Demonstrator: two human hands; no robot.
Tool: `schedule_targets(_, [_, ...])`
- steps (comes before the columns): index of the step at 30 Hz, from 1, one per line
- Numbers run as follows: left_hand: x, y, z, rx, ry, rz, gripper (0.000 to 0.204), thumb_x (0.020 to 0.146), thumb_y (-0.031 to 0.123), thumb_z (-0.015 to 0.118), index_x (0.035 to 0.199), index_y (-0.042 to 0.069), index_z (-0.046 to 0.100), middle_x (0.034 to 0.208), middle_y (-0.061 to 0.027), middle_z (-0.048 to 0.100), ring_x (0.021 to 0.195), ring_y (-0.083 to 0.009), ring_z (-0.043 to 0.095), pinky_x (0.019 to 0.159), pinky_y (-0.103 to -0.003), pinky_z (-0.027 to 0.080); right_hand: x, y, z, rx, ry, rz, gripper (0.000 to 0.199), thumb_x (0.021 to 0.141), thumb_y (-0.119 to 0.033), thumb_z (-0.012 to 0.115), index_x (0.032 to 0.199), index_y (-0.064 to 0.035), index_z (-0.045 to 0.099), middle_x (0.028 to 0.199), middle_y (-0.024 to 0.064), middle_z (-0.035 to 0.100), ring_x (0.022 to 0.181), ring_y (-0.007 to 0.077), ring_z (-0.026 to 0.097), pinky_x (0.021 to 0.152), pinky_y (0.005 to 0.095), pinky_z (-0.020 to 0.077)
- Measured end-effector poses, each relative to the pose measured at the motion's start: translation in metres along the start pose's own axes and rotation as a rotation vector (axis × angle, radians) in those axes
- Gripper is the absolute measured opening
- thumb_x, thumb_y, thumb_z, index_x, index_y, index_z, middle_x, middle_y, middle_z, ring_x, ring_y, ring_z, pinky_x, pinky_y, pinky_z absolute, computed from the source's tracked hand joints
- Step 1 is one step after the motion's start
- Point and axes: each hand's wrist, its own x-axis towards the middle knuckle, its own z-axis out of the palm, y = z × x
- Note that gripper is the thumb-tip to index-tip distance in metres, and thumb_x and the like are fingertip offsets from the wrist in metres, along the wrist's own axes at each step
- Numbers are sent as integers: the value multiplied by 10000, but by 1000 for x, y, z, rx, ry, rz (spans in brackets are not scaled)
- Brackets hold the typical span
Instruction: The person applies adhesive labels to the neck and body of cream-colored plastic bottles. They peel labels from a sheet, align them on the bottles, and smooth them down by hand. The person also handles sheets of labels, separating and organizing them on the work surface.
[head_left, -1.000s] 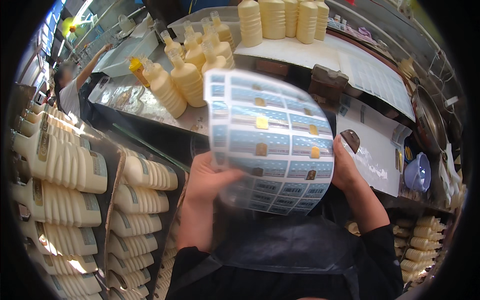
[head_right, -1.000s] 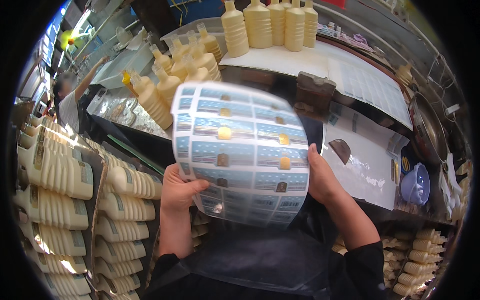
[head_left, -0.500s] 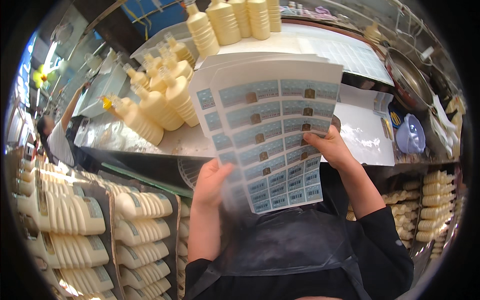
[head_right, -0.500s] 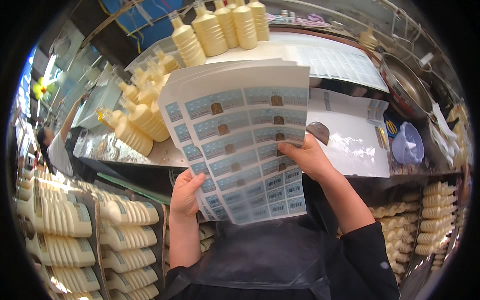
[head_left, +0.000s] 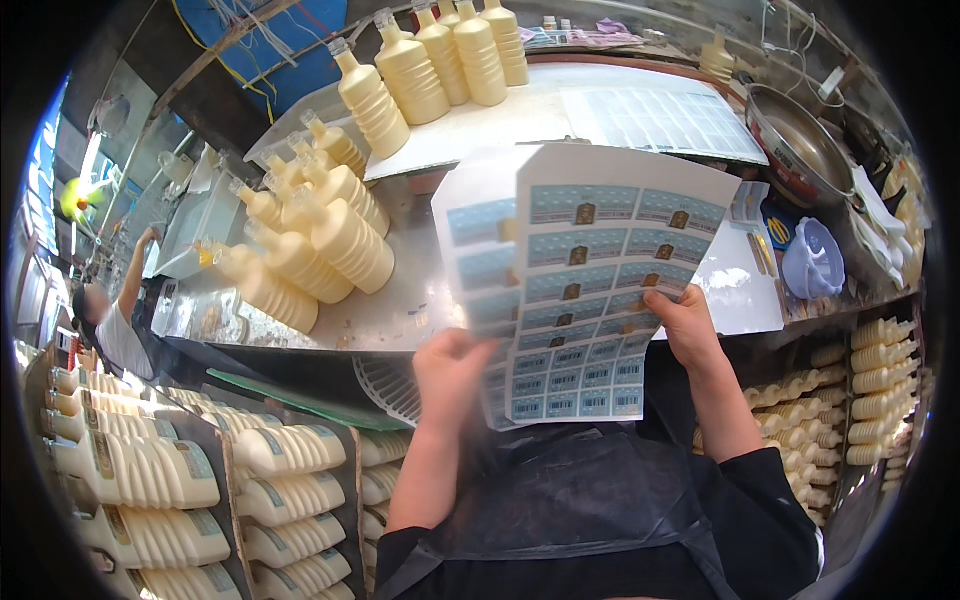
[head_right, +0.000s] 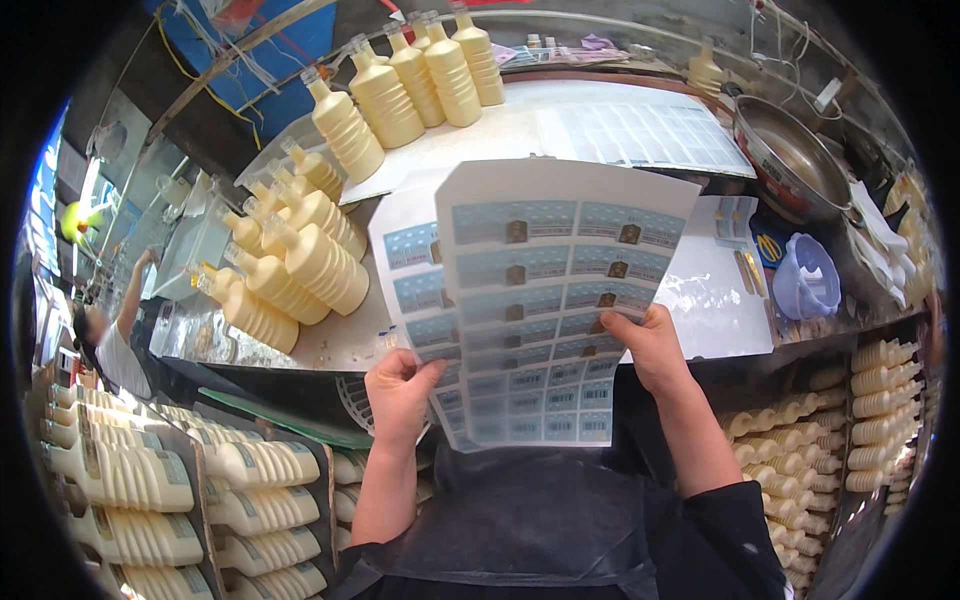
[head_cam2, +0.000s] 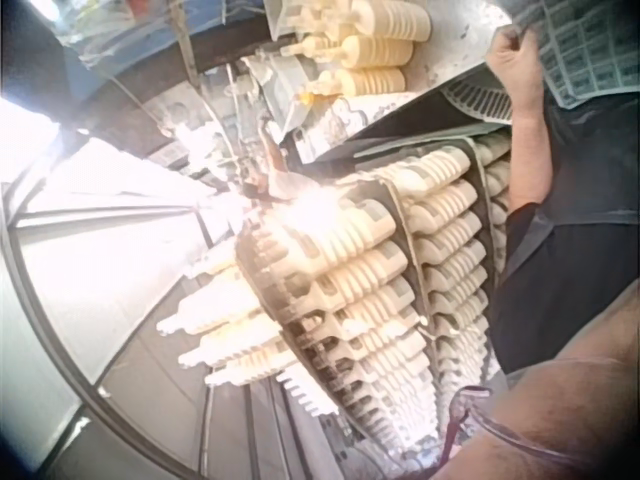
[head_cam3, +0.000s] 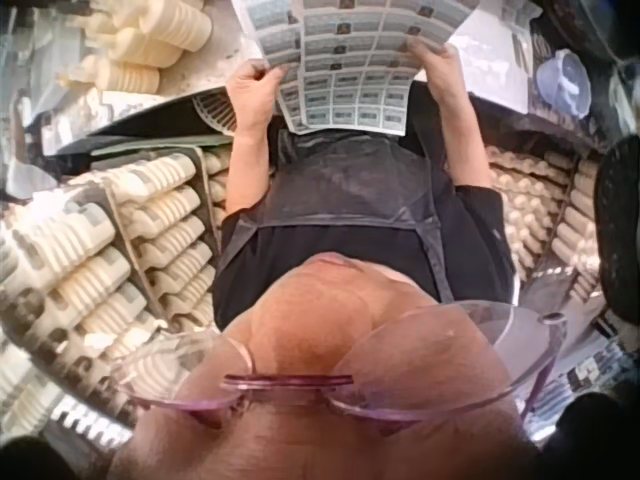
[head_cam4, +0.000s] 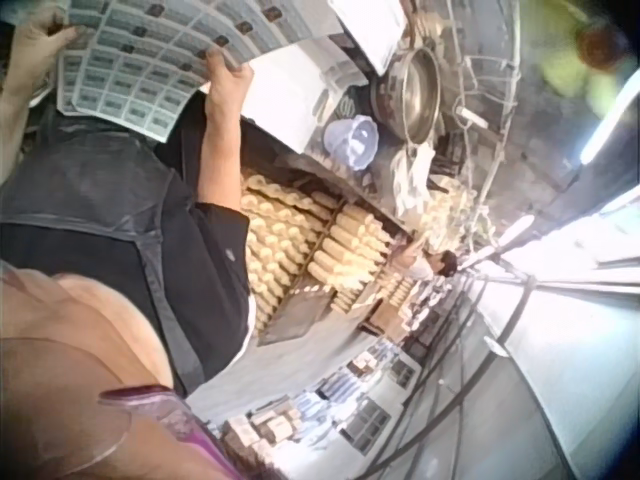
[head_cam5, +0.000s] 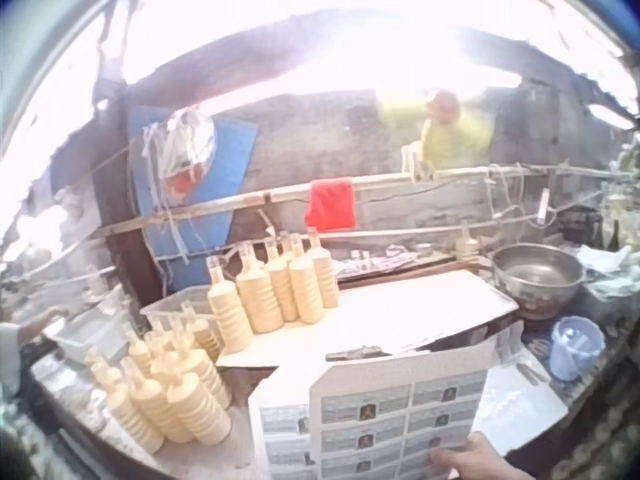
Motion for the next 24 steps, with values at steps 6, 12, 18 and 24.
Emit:
schedule_targets(6, [-1, -4, -3, 38, 31, 33, 152, 774, 1, 800, 899, -10, 714, 878, -48, 725, 788, -104, 641, 711, -272, 522, -5, -6, 3, -62, -45, 9, 235, 948, -68, 680, 1165, 20, 696, 1117, 78, 730, 1020, 154, 660, 931, 330, 509])
schedule_targets(12, [-5, -2, -6, -161, -11, -87, 383, 780, -13, 776, 1150, -25, 678, 1045, -101, 736, 917, -164, 692, 833, -312, 561, 2, -2, 12, -132, -67, 29, 250, 940, -65, 670, 1172, 28, 668, 1114, 76, 719, 1025, 157, 652, 943, 338, 502])
schedule_targets(18, [-12, -11, -8, -280, -49, -112, 385, 849, 6, 778, 1204, -18, 632, 1139, -88, 710, 995, -147, 678, 887, -306, 545, 5, -5, 22, -146, -62, 15, 327, 944, -82, 660, 1250, 19, 601, 1151, 77, 691, 1050, 159, 636, 949, 339, 496])
schedule_targets(24, [-10, -12, -4, -239, -108, -42, 466, 860, 56, 724, 1296, -32, 583, 1166, -123, 692, 982, -185, 676, 859, -330, 550, 9, -14, 34, -193, -34, -22, 313, 952, -109, 665, 1226, 27, 597, 1124, 93, 687, 1001, 166, 646, 898, 335, 521])
